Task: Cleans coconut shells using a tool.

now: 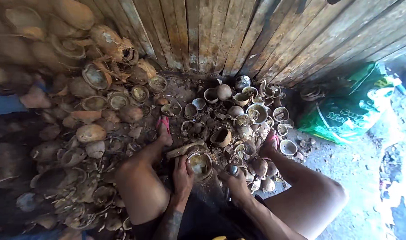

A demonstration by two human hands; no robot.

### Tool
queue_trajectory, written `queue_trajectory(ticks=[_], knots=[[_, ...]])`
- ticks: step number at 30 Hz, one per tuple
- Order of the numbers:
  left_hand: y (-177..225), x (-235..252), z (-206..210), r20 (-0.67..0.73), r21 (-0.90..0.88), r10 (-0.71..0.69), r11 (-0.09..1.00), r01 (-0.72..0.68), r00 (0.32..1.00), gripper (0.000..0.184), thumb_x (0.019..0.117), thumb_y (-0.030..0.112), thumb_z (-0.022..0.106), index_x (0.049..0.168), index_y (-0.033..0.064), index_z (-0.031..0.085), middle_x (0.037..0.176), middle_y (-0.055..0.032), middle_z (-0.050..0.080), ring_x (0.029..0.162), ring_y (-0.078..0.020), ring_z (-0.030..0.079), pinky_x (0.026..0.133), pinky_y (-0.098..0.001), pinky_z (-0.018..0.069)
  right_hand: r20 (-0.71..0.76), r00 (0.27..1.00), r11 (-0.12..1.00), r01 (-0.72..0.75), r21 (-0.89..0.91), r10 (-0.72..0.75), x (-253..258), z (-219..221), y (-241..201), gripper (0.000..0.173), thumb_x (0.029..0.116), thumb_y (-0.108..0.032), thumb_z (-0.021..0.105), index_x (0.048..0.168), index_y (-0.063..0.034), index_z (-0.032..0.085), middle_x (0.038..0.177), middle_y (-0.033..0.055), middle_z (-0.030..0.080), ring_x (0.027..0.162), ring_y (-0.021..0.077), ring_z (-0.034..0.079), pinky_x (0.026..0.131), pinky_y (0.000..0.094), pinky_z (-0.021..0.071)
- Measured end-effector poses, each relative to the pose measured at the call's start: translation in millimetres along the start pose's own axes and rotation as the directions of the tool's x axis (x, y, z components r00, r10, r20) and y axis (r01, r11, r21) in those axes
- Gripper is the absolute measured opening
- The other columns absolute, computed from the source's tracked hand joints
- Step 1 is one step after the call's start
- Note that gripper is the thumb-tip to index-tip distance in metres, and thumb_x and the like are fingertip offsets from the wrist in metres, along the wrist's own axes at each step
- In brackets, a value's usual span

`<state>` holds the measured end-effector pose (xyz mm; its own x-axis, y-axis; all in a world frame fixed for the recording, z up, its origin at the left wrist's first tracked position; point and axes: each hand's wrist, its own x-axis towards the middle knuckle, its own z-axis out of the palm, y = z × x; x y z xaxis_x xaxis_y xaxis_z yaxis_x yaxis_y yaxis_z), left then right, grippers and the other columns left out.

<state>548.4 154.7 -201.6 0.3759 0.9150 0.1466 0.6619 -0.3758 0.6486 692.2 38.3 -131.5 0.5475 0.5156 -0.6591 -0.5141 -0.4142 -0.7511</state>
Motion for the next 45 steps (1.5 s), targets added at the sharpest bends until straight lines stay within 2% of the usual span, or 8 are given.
queue_trajectory(ticks=[9,14,19,26,30,32,40,45], knots=[[22.9,10.7,-10.0,0.092,0.051,0.059,0.997,-0.064,0.994,0.029,0.0992,0.008,0.053,0.121,0.0012,0.070,0.117,-0.0209,0.068,0.097,-0.0334,0.072,0.079,-0.0470,0.0614,0.069,0.993,0.995,-0.097,0.037,0.094,-2.5,-9.1,-21.5,0.017,0.0929,-0.003,0.071,0.098,-0.0023,0.054,0.062,0.0049,0.050,0.043,0.0111,0.043,0.041,0.0275,0.0438],[22.1,60.5,-0.2,0.239,-0.070,0.096,0.994,-0.081,0.966,0.030,0.1029,0.012,0.050,0.122,0.0063,0.073,0.124,-0.0141,0.069,0.115,-0.0279,0.067,0.102,-0.0447,0.0530,-0.069,0.993,0.984,-0.087,0.158,0.099,0.1,-6.4,-20.3,0.015,0.0963,-0.004,0.068,0.098,-0.0030,0.052,0.060,0.0032,0.047,0.042,0.0099,0.042,0.040,0.0267,0.0437],[-26.8,76.6,36.0,0.228,-0.007,0.119,0.993,-0.121,0.966,0.034,0.1047,0.023,0.044,0.118,0.0116,0.073,0.130,-0.0102,0.067,0.125,-0.0297,0.060,0.108,-0.0556,0.0417,-0.156,0.985,0.997,0.077,0.021,-0.072,28.1,4.3,11.3,0.022,0.0849,-0.001,0.078,0.090,0.0000,0.057,0.060,0.0054,0.053,0.041,0.0124,0.044,0.038,0.0294,0.0434],[-41.2,80.6,37.9,0.230,-0.005,0.197,0.980,-0.201,0.953,0.039,0.1050,0.024,0.040,0.122,0.0114,0.073,0.115,-0.0103,0.075,0.111,-0.0277,0.071,0.107,-0.0579,0.0467,0.137,0.934,0.931,0.345,-0.120,-0.329,105.3,-22.1,35.4,0.028,0.0717,-0.012,0.086,0.079,-0.0096,0.059,0.063,-0.0043,0.057,0.052,0.0057,0.053,0.052,0.0251,0.0490],[-39.2,81.0,36.9,0.246,0.012,0.181,0.982,-0.190,0.952,0.039,0.1068,0.026,0.040,0.125,0.0136,0.072,0.112,-0.0102,0.076,0.105,-0.0283,0.073,0.099,-0.0556,0.0523,0.426,0.737,0.588,0.675,-0.446,-0.524,81.4,-23.8,46.8,0.023,0.0783,-0.016,0.081,0.091,0.0006,0.071,0.081,0.0080,0.071,0.075,0.0139,0.068,0.074,0.0345,0.0590],[-35.3,78.0,34.4,0.252,0.003,0.143,0.989,-0.149,0.957,0.038,0.1070,0.027,0.042,0.125,0.0120,0.072,0.112,-0.0116,0.076,0.105,-0.0293,0.073,0.097,-0.0544,0.0533,0.468,0.803,0.521,0.595,-0.612,-0.369,48.7,-11.0,37.7,0.029,0.0866,-0.023,0.074,0.105,-0.0010,0.069,0.090,0.0130,0.072,0.083,0.0245,0.071,0.080,0.0470,0.0588],[-35.5,65.2,41.8,0.063,0.033,0.202,0.978,-0.204,0.977,0.042,0.1040,0.041,0.048,0.116,0.0118,0.075,0.112,-0.0066,0.077,0.109,-0.0225,0.073,0.112,-0.0522,0.0454,0.129,0.987,0.945,0.131,-0.300,-0.096,25.7,3.8,-31.3,0.021,0.0864,-0.005,0.077,0.097,-0.0015,0.059,0.068,0.0034,0.058,0.049,0.0103,0.052,0.048,0.0278,0.0488],[-42.5,68.8,46.5,0.020,0.113,0.217,0.969,-0.218,0.976,0.042,0.1031,0.041,0.045,0.113,0.0137,0.075,0.108,-0.0066,0.077,0.104,-0.0245,0.073,0.109,-0.0539,0.0457,0.114,0.990,0.948,-0.048,-0.316,0.088,53.5,6.7,-43.0,0.023,0.0880,-0.008,0.079,0.094,-0.0044,0.057,0.063,0.0036,0.054,0.041,0.0115,0.046,0.040,0.0284,0.0454]])
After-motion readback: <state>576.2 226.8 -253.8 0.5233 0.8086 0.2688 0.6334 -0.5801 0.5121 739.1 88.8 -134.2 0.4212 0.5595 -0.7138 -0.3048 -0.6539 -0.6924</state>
